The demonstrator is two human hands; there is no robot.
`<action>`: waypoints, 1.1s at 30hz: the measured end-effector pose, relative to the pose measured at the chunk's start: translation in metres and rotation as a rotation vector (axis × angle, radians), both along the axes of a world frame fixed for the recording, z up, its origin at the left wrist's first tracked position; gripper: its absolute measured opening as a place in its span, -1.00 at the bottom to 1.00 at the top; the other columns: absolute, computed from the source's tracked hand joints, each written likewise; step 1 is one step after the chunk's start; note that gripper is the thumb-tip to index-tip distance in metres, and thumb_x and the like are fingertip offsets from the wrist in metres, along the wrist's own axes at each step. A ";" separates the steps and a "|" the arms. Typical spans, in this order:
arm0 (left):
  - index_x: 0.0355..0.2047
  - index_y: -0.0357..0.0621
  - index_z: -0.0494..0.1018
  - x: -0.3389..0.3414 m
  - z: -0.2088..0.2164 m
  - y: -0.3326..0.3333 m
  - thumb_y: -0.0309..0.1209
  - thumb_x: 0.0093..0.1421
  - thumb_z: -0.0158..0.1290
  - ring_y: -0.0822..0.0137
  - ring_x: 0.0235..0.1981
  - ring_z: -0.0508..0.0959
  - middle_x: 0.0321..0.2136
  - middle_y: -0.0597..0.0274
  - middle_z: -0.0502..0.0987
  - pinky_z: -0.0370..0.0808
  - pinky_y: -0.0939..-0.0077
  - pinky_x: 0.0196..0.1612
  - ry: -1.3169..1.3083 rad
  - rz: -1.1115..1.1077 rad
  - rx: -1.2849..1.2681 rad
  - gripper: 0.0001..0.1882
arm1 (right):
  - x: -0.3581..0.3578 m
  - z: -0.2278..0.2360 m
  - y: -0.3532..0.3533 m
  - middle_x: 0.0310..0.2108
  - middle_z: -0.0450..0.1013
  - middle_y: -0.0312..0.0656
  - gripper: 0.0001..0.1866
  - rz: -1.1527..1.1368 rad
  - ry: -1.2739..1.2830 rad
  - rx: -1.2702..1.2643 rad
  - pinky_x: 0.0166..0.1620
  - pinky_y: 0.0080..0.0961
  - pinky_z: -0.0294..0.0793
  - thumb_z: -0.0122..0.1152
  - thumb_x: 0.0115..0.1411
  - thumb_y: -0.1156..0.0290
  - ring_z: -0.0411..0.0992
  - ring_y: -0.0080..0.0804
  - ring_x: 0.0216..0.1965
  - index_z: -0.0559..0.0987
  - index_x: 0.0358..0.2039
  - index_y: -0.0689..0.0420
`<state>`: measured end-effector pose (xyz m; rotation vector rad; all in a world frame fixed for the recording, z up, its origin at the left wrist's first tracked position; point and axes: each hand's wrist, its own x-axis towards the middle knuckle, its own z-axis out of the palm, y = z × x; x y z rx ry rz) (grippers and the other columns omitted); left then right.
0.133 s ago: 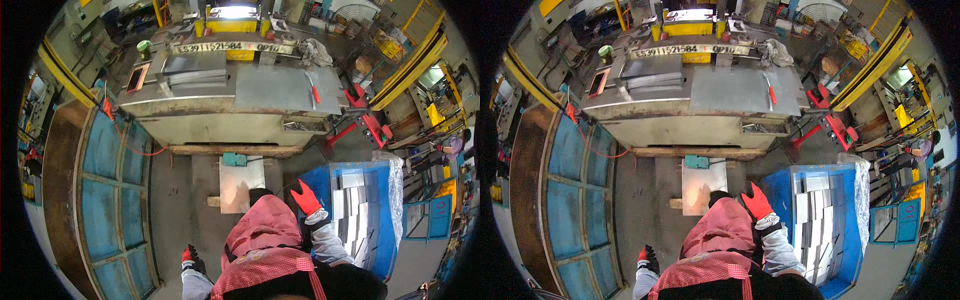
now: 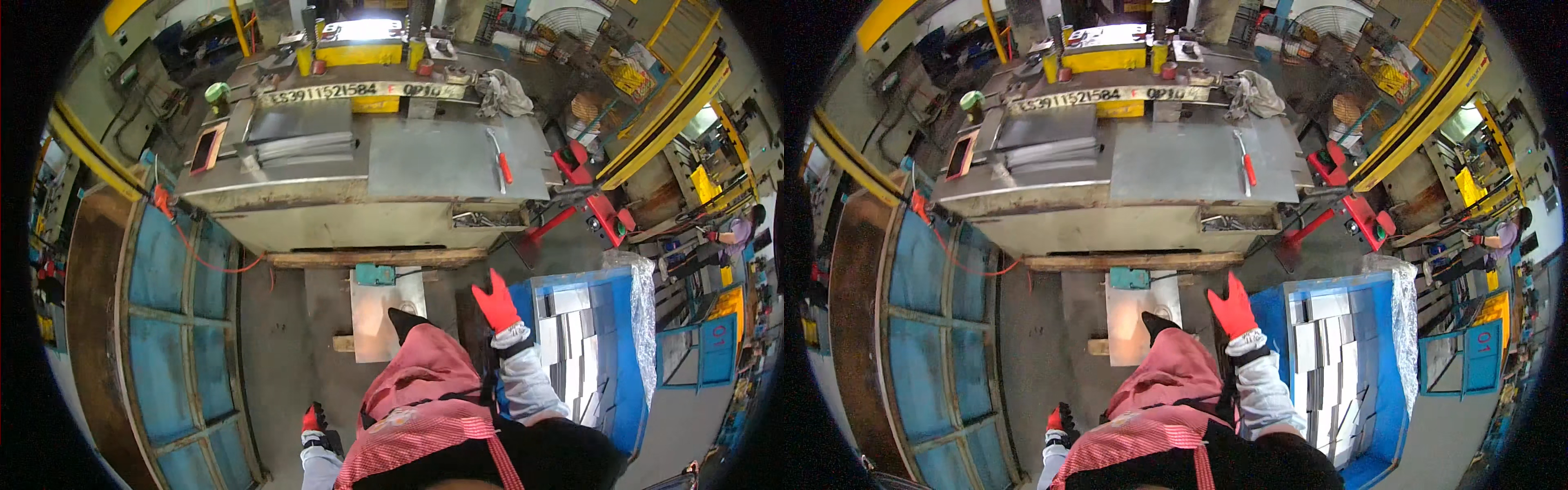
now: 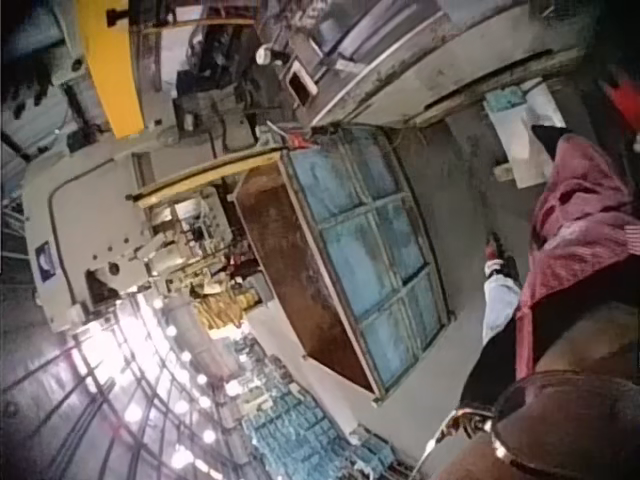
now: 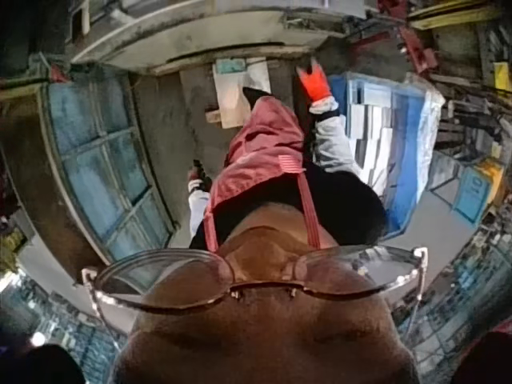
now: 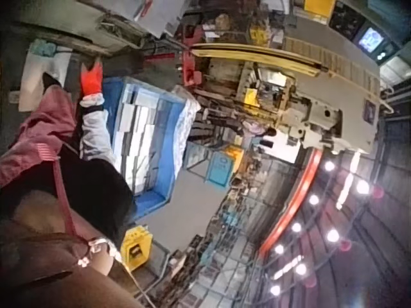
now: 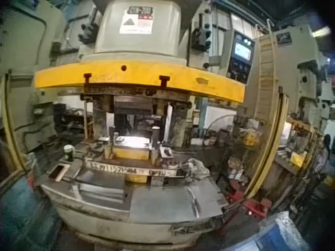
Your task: Operating a hydraulic press to stamp metal sheets and removing the finished parts.
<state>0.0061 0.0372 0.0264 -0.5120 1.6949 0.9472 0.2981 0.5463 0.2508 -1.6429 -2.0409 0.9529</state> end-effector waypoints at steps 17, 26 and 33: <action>-0.16 0.01 0.39 -0.088 0.124 0.211 -0.09 0.10 -0.10 0.41 -0.46 0.42 -0.35 0.34 0.46 0.36 0.45 -0.51 0.385 -0.211 0.048 -0.63 | -0.071 0.034 0.312 -0.28 0.36 0.04 -0.56 -0.160 -0.378 0.211 -0.16 -0.19 0.33 0.13 -0.08 0.15 0.34 -0.02 -0.20 0.40 -0.19 0.08; -0.16 -0.03 0.39 -0.117 0.139 0.315 -0.23 0.08 0.01 0.56 -0.53 0.30 -0.50 0.42 0.37 0.22 0.61 -0.52 0.680 -0.161 0.019 -0.68 | -0.031 0.061 0.267 -0.32 0.43 -0.22 -0.55 -0.114 0.695 -0.115 -0.21 -0.59 0.33 0.15 0.04 0.24 0.37 -0.50 -0.31 0.40 -0.14 0.29; 0.09 -0.16 0.16 -0.113 0.340 0.566 -0.45 0.20 -0.17 0.44 0.01 0.29 0.04 0.25 0.26 0.21 0.57 0.05 0.564 -0.393 1.183 -0.58 | -0.179 0.141 0.190 -0.14 0.37 -0.07 -0.60 0.610 0.245 0.111 -0.09 -0.41 0.34 0.10 -0.08 0.42 0.36 -0.13 -0.13 0.42 -0.15 0.16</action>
